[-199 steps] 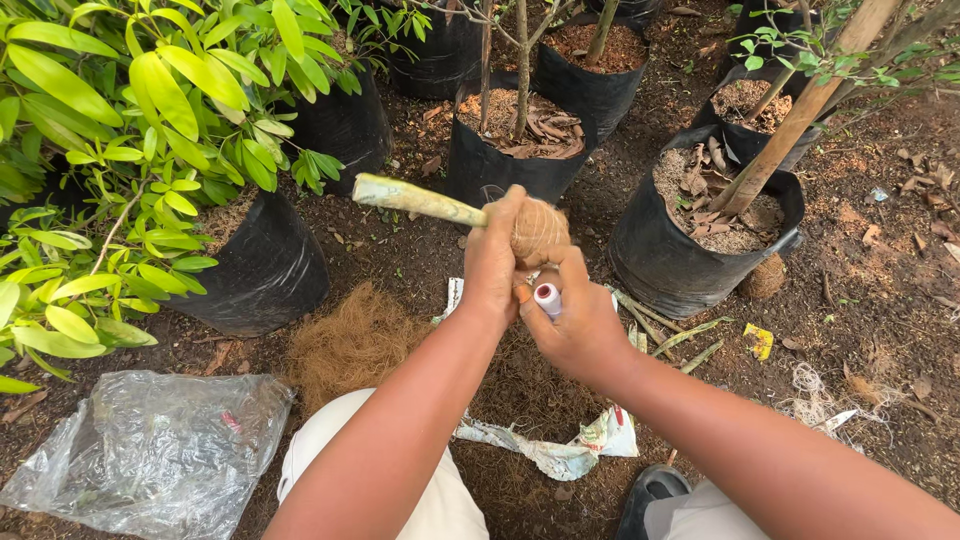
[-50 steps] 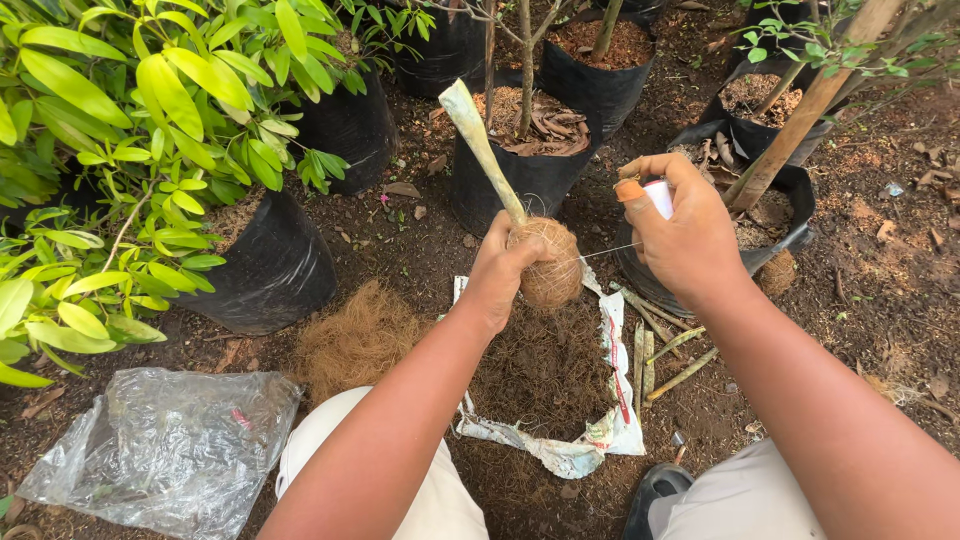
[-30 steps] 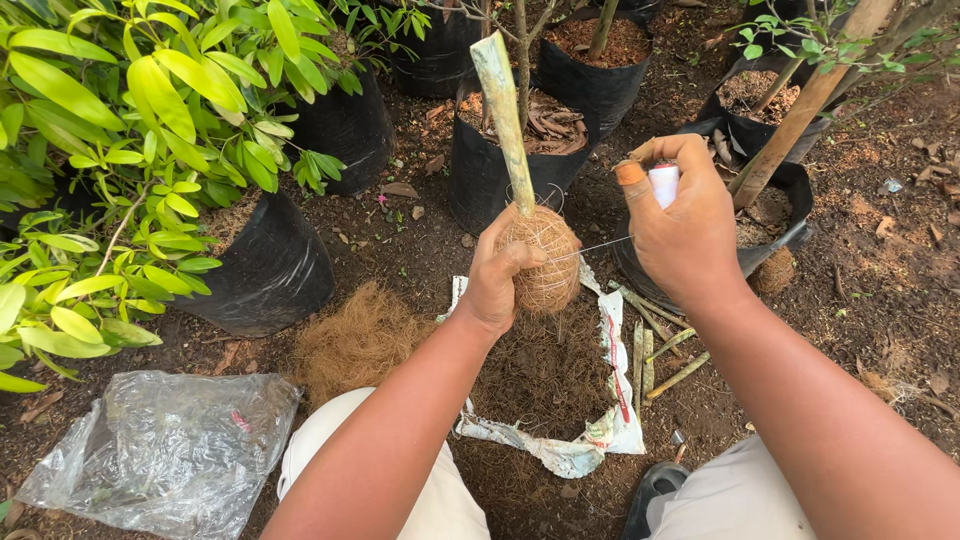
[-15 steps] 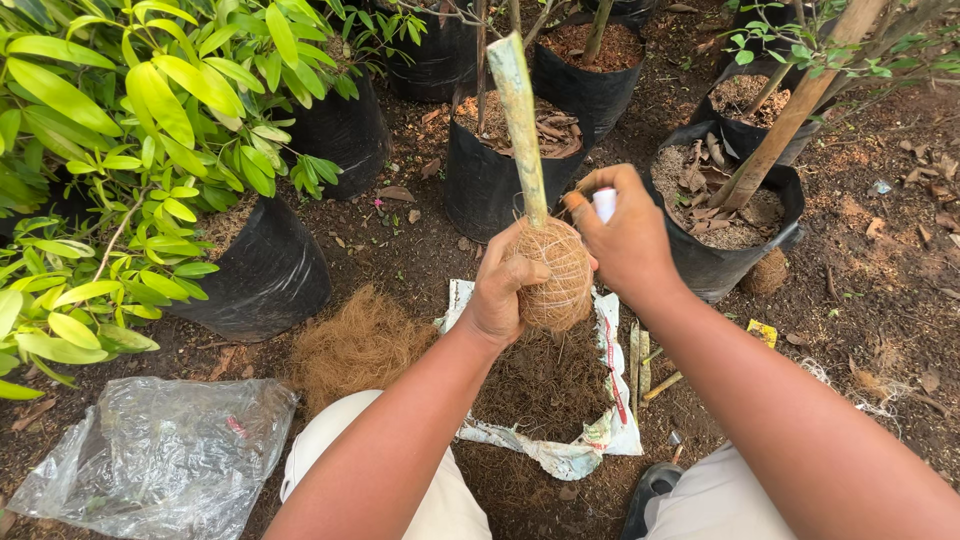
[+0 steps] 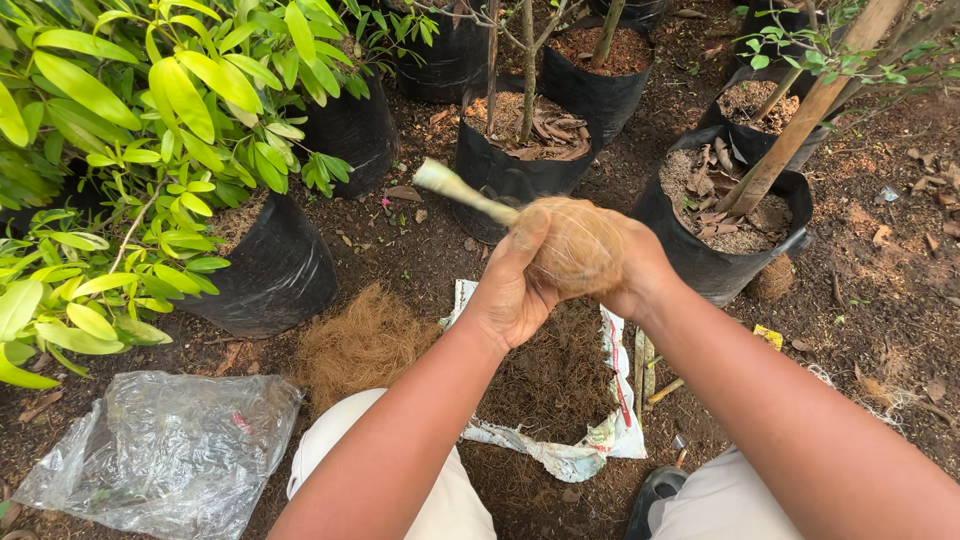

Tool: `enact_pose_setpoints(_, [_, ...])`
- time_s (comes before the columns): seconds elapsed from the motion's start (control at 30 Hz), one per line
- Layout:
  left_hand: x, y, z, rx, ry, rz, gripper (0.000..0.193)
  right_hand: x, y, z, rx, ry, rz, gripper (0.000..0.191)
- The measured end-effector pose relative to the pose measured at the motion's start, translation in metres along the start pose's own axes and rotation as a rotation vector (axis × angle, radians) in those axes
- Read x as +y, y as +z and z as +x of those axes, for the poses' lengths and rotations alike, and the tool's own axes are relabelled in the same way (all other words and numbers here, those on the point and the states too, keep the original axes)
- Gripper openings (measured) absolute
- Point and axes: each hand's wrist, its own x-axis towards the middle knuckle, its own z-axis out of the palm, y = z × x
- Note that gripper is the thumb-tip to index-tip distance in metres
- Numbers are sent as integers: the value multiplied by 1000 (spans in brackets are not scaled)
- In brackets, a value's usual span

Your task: The person wraps a thin white string around a plant stem attached to a coconut base, then ties off the string. The person then picks up a second plant stem and begins wrapping it with the same string.

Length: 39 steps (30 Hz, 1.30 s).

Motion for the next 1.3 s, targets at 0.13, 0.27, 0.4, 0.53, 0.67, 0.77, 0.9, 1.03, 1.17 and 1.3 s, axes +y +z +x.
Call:
enact_pose_setpoints(0.13, [-1,1,3,125,67,-53,60,3,12,-1,62,-3,120,28])
enact_pose_setpoints(0.27, [1,-2,7,219,110,-54,62,1,18,-5,87,-52,114,32])
enact_pose_setpoints(0.4, [6,-5,11,490,150,39,67,2,19,-8,-103,-110,92,33])
enact_pose_setpoints(0.53, [8,-7,14,599,132,-61,73,6,22,-8,-105,-63,79,37])
enact_pose_setpoints(0.67, [6,-9,14,528,148,-122,76,11,26,-6,-136,-99,119,37])
enact_pose_setpoints(0.77, [6,-10,14,502,149,-129,79,13,28,-1,-87,-139,150,38])
enact_pose_setpoints(0.9, [7,-10,15,550,156,-117,76,12,25,2,-161,-124,246,41])
enact_pose_setpoints(1.03, [8,-12,14,506,135,-146,81,7,25,3,-198,-133,245,46])
enact_pose_setpoints(1.17, [11,-16,16,538,129,-179,85,4,28,3,-63,-60,182,47])
enact_pose_setpoints(1.3, [19,-24,19,657,145,-174,86,7,25,2,38,-43,80,45])
